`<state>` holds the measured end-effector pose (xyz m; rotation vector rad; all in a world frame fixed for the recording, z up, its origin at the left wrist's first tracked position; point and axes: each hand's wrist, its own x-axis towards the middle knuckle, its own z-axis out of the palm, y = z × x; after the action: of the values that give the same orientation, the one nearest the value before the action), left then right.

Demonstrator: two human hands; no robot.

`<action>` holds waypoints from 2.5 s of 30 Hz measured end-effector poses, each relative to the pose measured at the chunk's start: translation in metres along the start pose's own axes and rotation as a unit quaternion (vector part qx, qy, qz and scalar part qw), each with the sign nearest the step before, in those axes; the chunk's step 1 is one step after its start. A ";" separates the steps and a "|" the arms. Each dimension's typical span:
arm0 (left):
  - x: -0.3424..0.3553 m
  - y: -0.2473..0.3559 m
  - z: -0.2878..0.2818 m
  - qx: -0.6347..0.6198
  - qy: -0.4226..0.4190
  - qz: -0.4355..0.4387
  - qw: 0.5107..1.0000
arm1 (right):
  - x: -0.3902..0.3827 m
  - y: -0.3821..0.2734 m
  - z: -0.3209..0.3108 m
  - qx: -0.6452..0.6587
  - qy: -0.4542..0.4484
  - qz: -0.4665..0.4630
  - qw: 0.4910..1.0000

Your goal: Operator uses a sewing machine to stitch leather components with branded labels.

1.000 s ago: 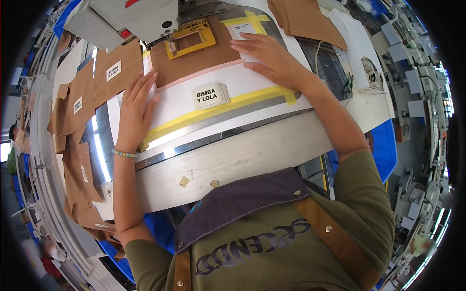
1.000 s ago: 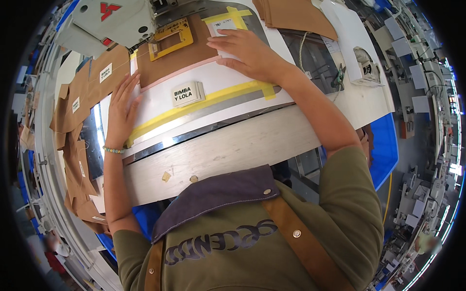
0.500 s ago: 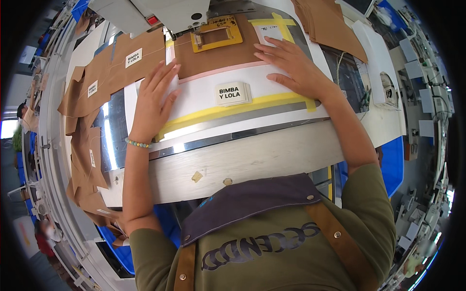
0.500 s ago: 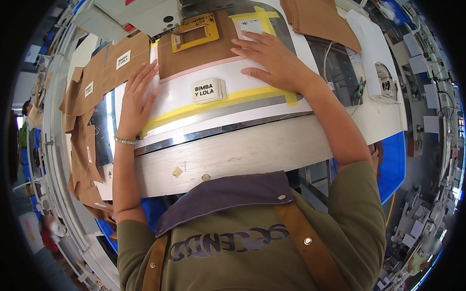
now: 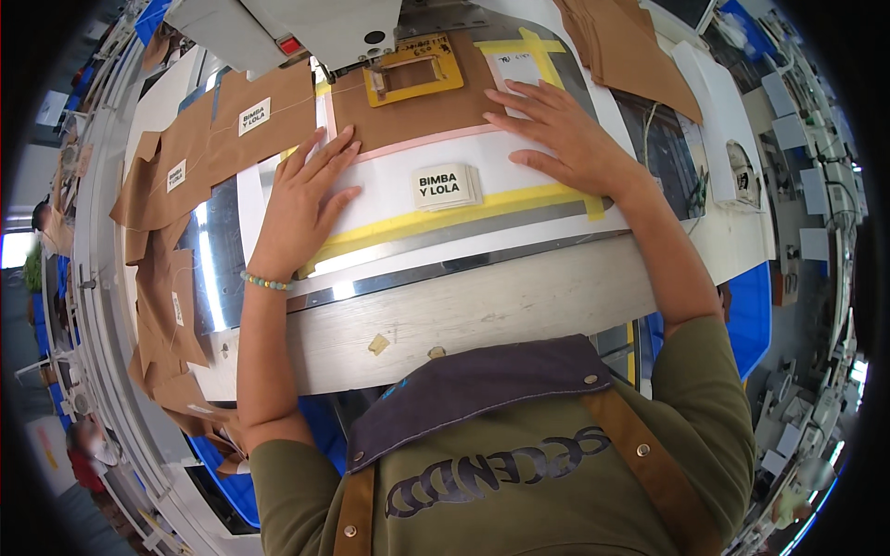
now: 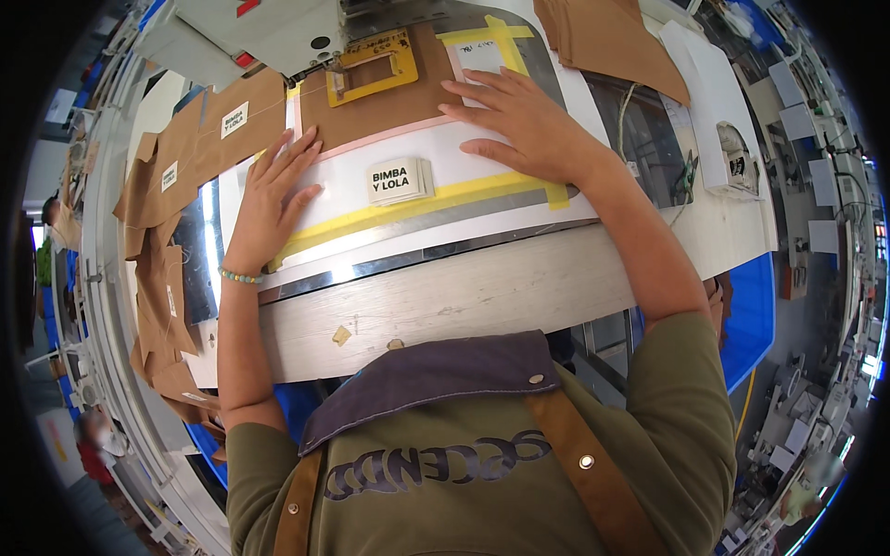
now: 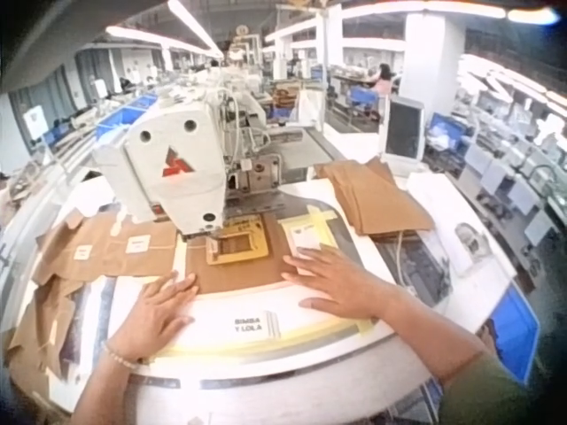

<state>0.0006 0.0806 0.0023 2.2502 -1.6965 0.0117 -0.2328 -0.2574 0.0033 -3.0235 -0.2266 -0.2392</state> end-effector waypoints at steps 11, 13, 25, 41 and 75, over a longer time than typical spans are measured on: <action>0.000 -0.003 0.003 -0.007 0.017 -0.001 1.000 | -0.002 0.002 0.008 -0.004 0.009 0.006 1.000; 0.001 -0.002 0.002 -0.007 0.019 0.004 1.000 | -0.003 0.002 0.008 -0.007 0.001 0.007 1.000; -0.001 -0.004 0.003 -0.045 0.048 -0.006 0.998 | 0.020 -0.048 -0.011 0.099 0.169 -0.112 0.974; -0.007 -0.008 -0.003 -0.101 0.109 -0.062 0.987 | 0.035 -0.067 0.003 -0.028 0.114 -0.178 0.977; 0.088 -0.003 0.019 -0.038 0.069 0.088 0.993 | 0.115 0.008 0.015 -0.057 0.125 -0.086 0.987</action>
<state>0.0256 -0.0059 0.0009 1.9908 -1.7847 0.1379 -0.1168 -0.2474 0.0066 -3.0454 -0.4669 -0.6637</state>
